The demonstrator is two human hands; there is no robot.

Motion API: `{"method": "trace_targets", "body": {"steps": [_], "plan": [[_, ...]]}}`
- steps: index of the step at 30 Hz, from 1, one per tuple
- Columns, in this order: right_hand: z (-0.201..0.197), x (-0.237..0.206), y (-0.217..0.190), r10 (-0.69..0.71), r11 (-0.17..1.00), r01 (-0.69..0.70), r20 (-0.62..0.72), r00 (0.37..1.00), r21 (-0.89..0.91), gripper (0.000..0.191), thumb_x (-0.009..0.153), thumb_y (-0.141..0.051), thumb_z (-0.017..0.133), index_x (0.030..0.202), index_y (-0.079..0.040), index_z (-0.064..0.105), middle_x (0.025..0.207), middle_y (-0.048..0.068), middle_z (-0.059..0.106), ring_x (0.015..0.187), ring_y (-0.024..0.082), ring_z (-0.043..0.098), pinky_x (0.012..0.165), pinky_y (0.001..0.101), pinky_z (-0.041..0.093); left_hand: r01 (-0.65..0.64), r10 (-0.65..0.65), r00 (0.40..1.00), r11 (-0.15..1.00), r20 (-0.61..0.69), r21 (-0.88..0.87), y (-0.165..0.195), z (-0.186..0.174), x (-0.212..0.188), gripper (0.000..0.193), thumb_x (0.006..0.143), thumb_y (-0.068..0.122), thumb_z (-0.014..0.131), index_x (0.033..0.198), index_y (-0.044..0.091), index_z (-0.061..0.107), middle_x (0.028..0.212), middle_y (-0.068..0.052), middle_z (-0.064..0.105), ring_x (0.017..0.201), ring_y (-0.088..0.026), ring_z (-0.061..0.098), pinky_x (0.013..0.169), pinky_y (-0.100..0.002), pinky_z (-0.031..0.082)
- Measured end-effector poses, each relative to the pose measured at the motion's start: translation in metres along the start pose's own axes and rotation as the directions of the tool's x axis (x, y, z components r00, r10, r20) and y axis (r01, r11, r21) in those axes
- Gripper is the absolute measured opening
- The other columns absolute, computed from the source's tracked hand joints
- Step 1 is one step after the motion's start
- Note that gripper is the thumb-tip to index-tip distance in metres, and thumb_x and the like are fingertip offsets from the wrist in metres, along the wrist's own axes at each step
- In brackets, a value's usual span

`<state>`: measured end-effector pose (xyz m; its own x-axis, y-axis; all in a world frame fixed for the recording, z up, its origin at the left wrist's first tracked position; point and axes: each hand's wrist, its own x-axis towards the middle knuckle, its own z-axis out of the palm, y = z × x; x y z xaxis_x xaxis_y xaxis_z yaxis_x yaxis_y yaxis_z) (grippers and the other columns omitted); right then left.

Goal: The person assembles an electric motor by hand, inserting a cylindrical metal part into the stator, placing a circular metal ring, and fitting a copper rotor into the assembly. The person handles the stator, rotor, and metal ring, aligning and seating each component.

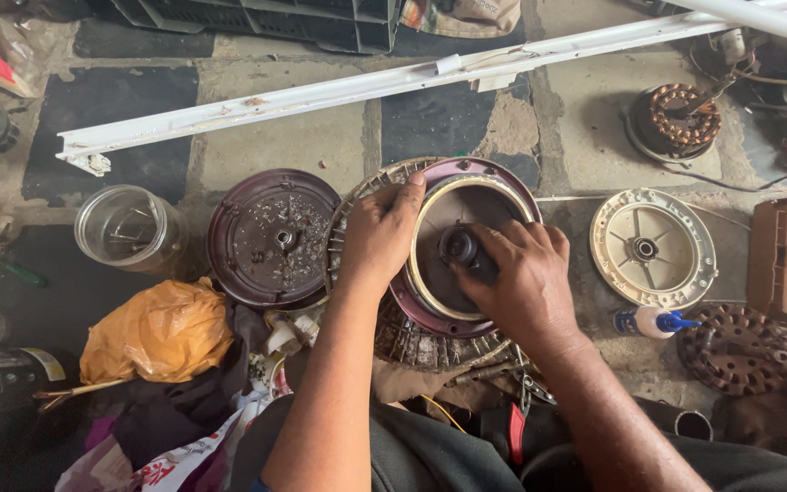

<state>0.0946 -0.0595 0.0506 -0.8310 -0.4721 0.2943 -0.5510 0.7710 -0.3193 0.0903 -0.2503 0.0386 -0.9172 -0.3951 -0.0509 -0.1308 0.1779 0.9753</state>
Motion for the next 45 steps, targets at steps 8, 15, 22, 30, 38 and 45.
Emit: {"method": "trace_targets", "body": {"steps": [8, 15, 22, 30, 38, 45], "plan": [[-0.037, 0.010, 0.033, 0.138, 0.969, -0.103, -0.146, 0.980, 0.224, 0.040, 0.091, -0.008, 0.072, 0.131, -0.008, 0.070, 0.106, 0.009, 0.074, 0.095, 0.021, 0.071, 0.091, 0.0375, 0.056, 0.001, -0.001, 1.000, 1.000, 0.015, -0.019, -0.004, 0.001, 0.000, 0.048, 0.101, 0.043, 0.061, 0.088, 0.000, 0.075, 0.064, -0.004, 0.065, 0.064, -0.010, 0.057, 0.060, -0.033, 0.049], [-0.037, 0.009, 0.026, 0.008, 0.988, 0.004, -0.076, 0.997, 0.156, 0.032, 0.089, -0.011, 0.075, 0.121, -0.010, 0.075, 0.101, 0.009, 0.076, 0.094, 0.026, 0.069, 0.089, 0.0409, 0.055, -0.006, 0.006, 1.000, 1.000, 0.007, -0.020, -0.005, 0.002, 0.002, 0.047, 0.101, 0.042, 0.061, 0.085, 0.000, 0.074, 0.063, -0.003, 0.063, 0.063, -0.008, 0.054, 0.058, -0.032, 0.046], [-0.022, 0.010, 0.007, -0.142, 0.988, 0.150, 0.157, 0.977, -0.035, 0.064, 0.070, -0.031, 0.084, 0.128, -0.010, 0.068, 0.114, 0.014, 0.067, 0.110, 0.034, 0.060, 0.103, 0.0551, 0.039, -0.017, 0.018, 1.000, 0.998, 0.014, -0.054, -0.005, 0.002, 0.001, 0.043, 0.100, 0.043, 0.061, 0.096, 0.003, 0.078, 0.071, -0.003, 0.072, 0.068, -0.008, 0.061, 0.062, -0.031, 0.051], [-0.017, 0.016, 0.007, -0.177, 0.980, 0.186, 0.109, 0.978, -0.076, 0.055, 0.076, -0.036, 0.083, 0.125, -0.014, 0.070, 0.109, 0.008, 0.067, 0.107, 0.029, 0.061, 0.106, 0.0528, 0.040, 0.004, -0.004, 1.000, 1.000, 0.016, -0.004, 0.000, 0.000, 0.000, 0.046, 0.098, 0.046, 0.061, 0.096, 0.004, 0.078, 0.067, -0.004, 0.071, 0.065, -0.011, 0.064, 0.060, -0.032, 0.050], [-0.021, 0.011, 0.002, -0.101, 0.993, 0.102, 0.015, 0.995, -0.058, 0.048, 0.079, -0.042, 0.081, 0.114, -0.009, 0.074, 0.099, 0.008, 0.071, 0.098, 0.030, 0.065, 0.099, 0.0505, 0.043, 0.014, -0.013, 1.000, 1.000, 0.021, -0.025, -0.002, 0.001, 0.001, 0.047, 0.099, 0.045, 0.061, 0.092, 0.003, 0.078, 0.066, -0.003, 0.069, 0.064, -0.010, 0.061, 0.059, -0.032, 0.049], [-0.009, 0.007, -0.016, 0.086, 0.992, -0.088, -0.022, 0.996, -0.092, 0.048, 0.079, -0.052, 0.080, 0.098, -0.008, 0.076, 0.080, 0.008, 0.072, 0.083, 0.030, 0.069, 0.092, 0.0515, 0.043, -0.014, 0.015, 1.000, 0.998, 0.013, -0.058, -0.002, 0.001, 0.000, 0.045, 0.099, 0.044, 0.061, 0.093, 0.003, 0.078, 0.067, -0.003, 0.069, 0.065, -0.009, 0.061, 0.060, -0.032, 0.050]]}}
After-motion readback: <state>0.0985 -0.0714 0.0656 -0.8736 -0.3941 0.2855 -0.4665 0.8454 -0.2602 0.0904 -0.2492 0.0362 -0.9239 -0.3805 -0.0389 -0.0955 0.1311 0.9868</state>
